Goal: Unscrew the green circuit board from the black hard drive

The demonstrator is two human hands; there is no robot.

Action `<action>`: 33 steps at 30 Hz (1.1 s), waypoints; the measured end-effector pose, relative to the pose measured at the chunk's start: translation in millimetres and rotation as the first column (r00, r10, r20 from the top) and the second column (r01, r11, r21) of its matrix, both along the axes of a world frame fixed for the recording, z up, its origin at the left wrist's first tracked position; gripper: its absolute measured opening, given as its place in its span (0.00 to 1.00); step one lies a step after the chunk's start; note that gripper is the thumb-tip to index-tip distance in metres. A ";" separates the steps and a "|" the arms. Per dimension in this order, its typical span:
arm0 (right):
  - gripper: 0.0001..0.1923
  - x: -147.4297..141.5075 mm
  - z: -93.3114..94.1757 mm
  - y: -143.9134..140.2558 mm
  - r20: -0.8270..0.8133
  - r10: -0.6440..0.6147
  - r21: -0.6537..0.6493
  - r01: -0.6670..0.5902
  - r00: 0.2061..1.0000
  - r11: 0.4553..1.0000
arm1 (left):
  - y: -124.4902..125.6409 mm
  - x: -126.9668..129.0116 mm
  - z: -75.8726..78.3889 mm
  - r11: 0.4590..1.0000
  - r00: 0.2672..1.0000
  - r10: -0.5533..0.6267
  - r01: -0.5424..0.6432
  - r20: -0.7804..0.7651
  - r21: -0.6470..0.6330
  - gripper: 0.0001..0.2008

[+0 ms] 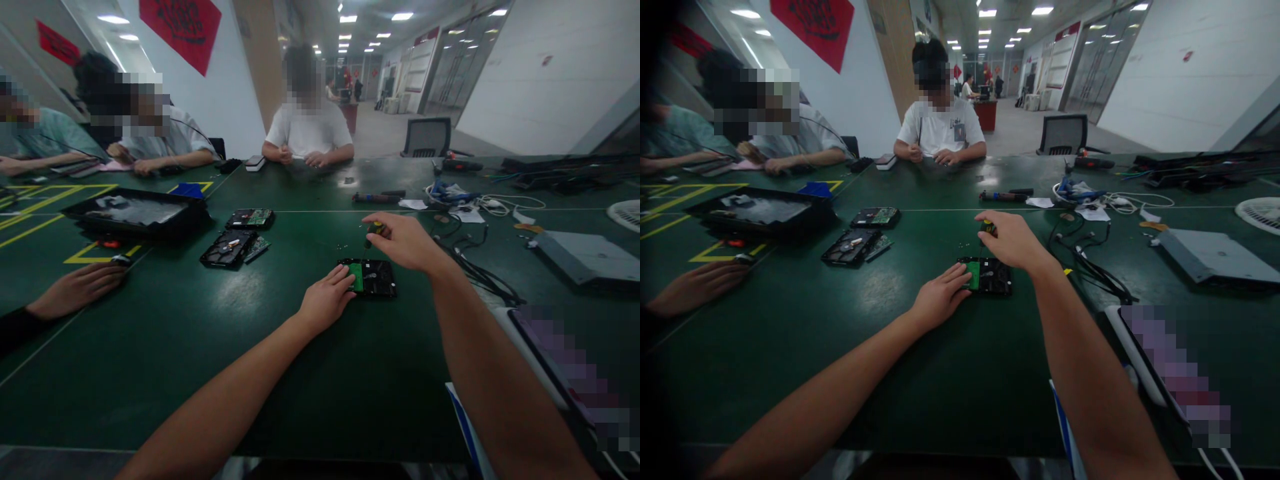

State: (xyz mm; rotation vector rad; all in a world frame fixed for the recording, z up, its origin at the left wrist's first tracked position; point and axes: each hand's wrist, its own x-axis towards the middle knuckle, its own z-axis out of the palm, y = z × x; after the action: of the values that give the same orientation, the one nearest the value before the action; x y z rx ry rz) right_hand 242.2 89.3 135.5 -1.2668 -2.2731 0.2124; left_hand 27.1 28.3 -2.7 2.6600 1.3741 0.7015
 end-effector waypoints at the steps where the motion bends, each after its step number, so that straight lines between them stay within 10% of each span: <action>1: 0.19 -0.4 -0.1 0.1 0.002 -0.009 0.011 0.009 1.000 1.000 | -0.1 0.0 0.0 1.000 1.000 0.000 0.000 0.001 0.001 0.20; 33: 0.14 -3.2 -4.3 0.5 -0.153 -0.096 -0.066 0.086 0.984 0.994 | -0.3 0.1 0.5 1.000 1.000 0.004 -0.004 -0.003 -0.021 0.21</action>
State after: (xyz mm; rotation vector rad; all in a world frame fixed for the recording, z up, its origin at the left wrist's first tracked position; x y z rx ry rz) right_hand 239.0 89.7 131.2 -1.3326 -2.0857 0.3359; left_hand 27.2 28.1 -2.3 2.6439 1.3806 0.6804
